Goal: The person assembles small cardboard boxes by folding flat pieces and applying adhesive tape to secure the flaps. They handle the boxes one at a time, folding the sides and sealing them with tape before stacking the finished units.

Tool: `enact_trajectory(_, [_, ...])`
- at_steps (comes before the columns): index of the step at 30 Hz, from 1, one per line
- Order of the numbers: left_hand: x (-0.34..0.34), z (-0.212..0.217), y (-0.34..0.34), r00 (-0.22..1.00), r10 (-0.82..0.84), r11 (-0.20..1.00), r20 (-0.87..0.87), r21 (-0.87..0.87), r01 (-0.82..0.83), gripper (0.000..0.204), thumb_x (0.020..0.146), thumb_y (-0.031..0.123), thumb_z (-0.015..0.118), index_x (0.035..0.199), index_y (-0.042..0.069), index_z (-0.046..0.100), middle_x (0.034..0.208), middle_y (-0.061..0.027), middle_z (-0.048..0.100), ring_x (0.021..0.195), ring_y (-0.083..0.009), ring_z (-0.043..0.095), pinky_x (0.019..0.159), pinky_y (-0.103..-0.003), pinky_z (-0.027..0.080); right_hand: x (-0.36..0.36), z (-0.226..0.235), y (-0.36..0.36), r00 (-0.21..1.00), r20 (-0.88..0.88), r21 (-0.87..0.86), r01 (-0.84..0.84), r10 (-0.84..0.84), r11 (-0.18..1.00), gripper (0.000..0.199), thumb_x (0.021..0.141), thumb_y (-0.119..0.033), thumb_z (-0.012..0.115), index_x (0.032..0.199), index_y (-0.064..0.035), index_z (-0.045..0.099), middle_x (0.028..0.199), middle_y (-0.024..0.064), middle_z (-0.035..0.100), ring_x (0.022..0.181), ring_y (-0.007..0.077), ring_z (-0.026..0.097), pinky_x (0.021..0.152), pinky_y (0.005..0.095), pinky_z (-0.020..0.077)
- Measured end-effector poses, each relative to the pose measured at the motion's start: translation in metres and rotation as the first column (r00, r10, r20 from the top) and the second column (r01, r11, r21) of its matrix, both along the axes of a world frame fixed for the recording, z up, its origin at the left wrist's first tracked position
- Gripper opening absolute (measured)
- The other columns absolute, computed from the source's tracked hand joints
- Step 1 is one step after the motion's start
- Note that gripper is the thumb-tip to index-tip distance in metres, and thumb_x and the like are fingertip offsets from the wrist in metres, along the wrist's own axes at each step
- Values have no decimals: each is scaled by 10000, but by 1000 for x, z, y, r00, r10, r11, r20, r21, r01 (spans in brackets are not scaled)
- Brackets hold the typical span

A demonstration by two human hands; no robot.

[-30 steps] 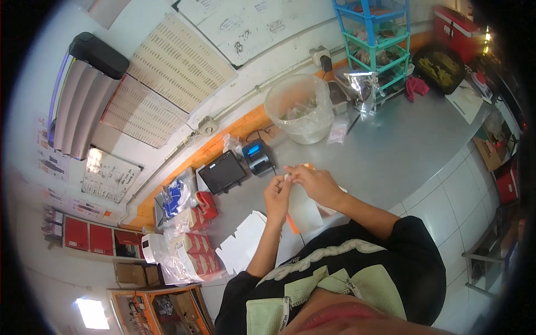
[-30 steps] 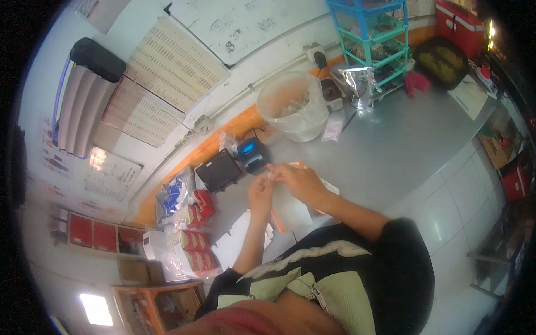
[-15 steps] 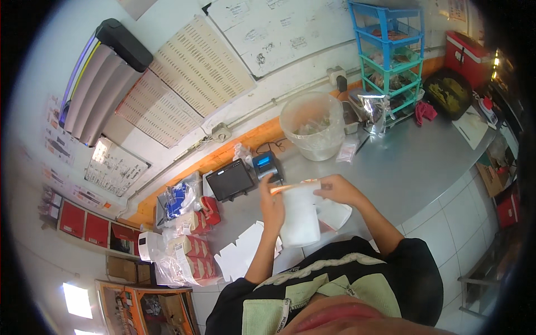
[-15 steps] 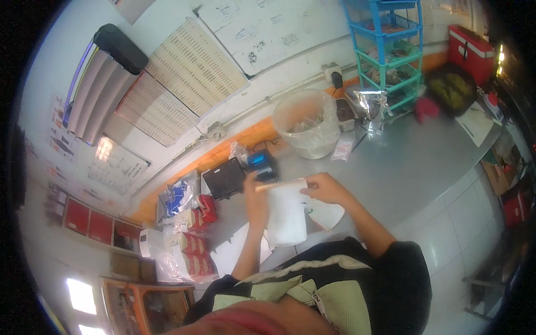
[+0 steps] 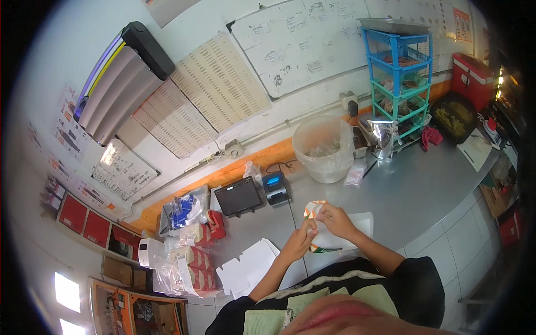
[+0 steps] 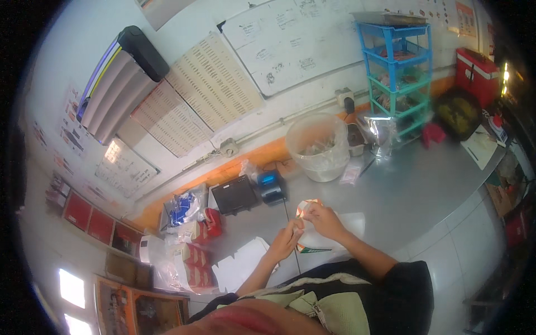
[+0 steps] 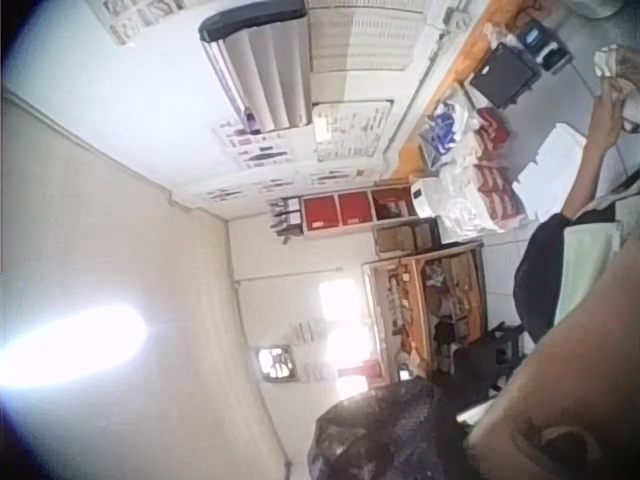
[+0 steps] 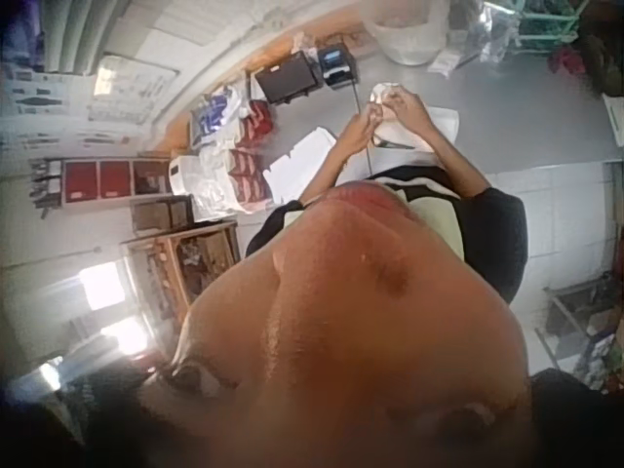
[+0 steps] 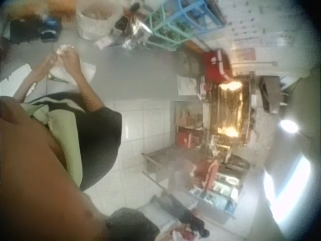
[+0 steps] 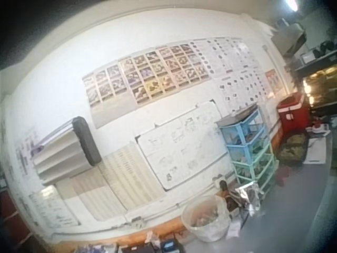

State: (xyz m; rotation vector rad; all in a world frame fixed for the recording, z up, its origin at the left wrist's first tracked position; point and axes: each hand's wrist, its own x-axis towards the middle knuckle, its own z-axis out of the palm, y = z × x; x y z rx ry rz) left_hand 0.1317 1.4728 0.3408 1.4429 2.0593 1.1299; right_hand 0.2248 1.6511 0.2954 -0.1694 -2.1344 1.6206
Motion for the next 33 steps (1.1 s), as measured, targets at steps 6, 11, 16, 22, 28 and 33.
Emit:
enact_trajectory(6, [-8, 21, 14, 957, 288, 947, -39, 160, -279, 270, 1031, 156, 459, 1285, 71, 420, 747, -230, 609, 706, -453, 642, 613, -482, 470, 4, 51, -9, 999, -44, 26, -25, 26, 999, 126, 948, -101, 589, 1020, -5, 551, 954, 180, 665, 832, 330, 696, 722, 391, 515])
enact_trajectory(11, [0, 19, 18, 922, 336, 929, -190, 225, -292, 167, 1008, 127, 510, 1150, 74, 580, 799, -223, 648, 713, -425, 648, 604, -459, 478, -1, 37, -20, 970, -137, 192, 225, -201, 955, 129, 950, -98, 571, 1050, -19, 547, 932, 195, 651, 828, 400, 668, 712, 437, 506])
enact_trajectory(16, [19, 23, 21, 894, 395, 895, -212, 306, -324, 128, 989, 119, 534, 1067, 90, 632, 747, -220, 646, 683, -435, 638, 588, -477, 479, -1, 39, -19, 962, -99, 138, 266, -254, 954, 111, 992, -125, 552, 1031, -25, 521, 844, 177, 654, 773, 306, 678, 711, 373, 508])
enact_trajectory(22, [-4, 36, 24, 829, 392, 840, -399, 523, -145, 60, 898, 82, 646, 936, 39, 664, 836, -186, 688, 754, -356, 665, 640, -388, 497, 2, 22, -5, 998, -44, -402, -56, 42, 914, 113, 1013, -167, 555, 1002, -55, 547, 964, 80, 660, 870, 156, 630, 759, 306, 491])
enact_trajectory(28, [8, 55, 3, 925, 362, 854, 119, 355, -380, 151, 826, 75, 766, 939, -13, 720, 887, -82, 713, 784, -181, 666, 703, -305, 523, 17, 53, -6, 997, -70, -513, -60, 28, 856, 89, 1000, -140, 584, 979, -57, 560, 1015, 69, 665, 912, 113, 601, 807, 267, 483])
enact_trajectory(33, [-6, 63, -10, 850, 192, 892, 490, 273, -359, 181, 851, 47, 734, 984, -74, 717, 960, -109, 716, 868, -175, 682, 818, -298, 556, 27, 72, -13, 995, -88, -438, -82, 48, 895, 75, 977, -79, 603, 943, -57, 540, 1185, 137, 671, 1068, 146, 605, 936, 301, 476])
